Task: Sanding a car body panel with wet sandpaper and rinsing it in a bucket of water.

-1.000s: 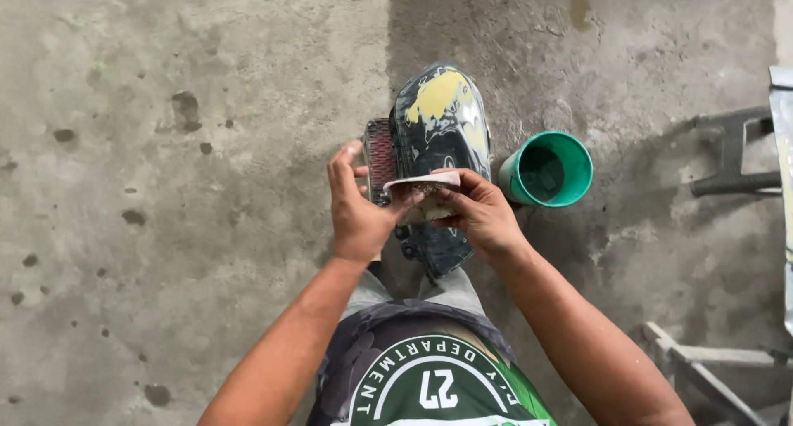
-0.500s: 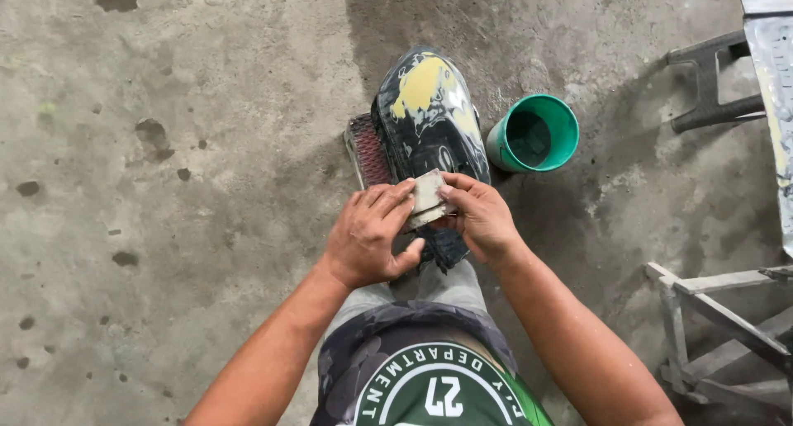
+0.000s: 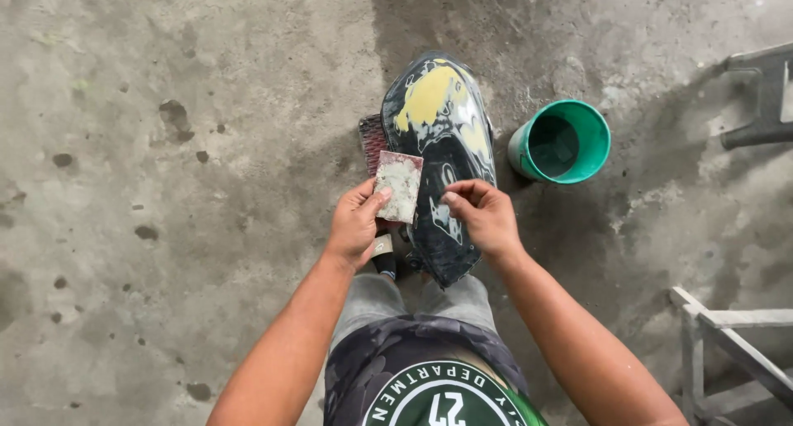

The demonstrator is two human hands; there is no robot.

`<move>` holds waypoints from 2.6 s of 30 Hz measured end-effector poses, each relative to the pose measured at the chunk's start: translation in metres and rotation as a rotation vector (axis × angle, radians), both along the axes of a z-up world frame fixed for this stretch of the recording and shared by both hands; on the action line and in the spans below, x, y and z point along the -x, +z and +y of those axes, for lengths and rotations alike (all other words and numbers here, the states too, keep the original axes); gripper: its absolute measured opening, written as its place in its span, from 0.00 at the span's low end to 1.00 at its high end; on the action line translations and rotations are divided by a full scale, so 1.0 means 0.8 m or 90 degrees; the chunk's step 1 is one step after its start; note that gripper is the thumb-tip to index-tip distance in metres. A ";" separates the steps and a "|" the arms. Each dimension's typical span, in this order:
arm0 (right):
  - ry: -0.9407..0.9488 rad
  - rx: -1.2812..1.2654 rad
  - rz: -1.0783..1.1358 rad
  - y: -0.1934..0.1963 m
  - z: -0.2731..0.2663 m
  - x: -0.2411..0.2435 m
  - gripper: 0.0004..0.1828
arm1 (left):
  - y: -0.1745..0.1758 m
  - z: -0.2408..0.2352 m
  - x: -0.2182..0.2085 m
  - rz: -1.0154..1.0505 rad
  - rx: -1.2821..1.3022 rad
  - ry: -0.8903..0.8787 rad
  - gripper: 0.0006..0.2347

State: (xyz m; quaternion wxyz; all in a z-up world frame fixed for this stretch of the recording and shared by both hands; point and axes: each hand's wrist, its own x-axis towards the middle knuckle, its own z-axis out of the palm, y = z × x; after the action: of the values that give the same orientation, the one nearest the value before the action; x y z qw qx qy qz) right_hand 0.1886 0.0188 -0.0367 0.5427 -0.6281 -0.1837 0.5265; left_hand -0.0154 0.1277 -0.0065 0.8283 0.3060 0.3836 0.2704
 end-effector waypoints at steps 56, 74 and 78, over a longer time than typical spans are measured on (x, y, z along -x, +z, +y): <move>0.096 0.131 -0.867 -0.099 0.097 0.022 0.51 | -0.093 0.171 -0.152 0.464 -1.138 -0.342 0.18; 0.100 0.132 -0.866 -0.104 0.096 0.020 0.51 | -0.075 0.147 -0.118 0.454 -1.158 -0.405 0.19; 0.091 0.112 -0.865 -0.110 0.091 0.021 0.52 | -0.080 0.129 -0.091 0.420 -1.162 -0.390 0.19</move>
State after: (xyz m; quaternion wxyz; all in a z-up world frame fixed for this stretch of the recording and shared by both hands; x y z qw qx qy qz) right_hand 0.1715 0.0916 -0.1243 0.2185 -0.8469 -0.4806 0.0636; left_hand 0.0570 0.2306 -0.0701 0.1655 0.9656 0.1452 0.1380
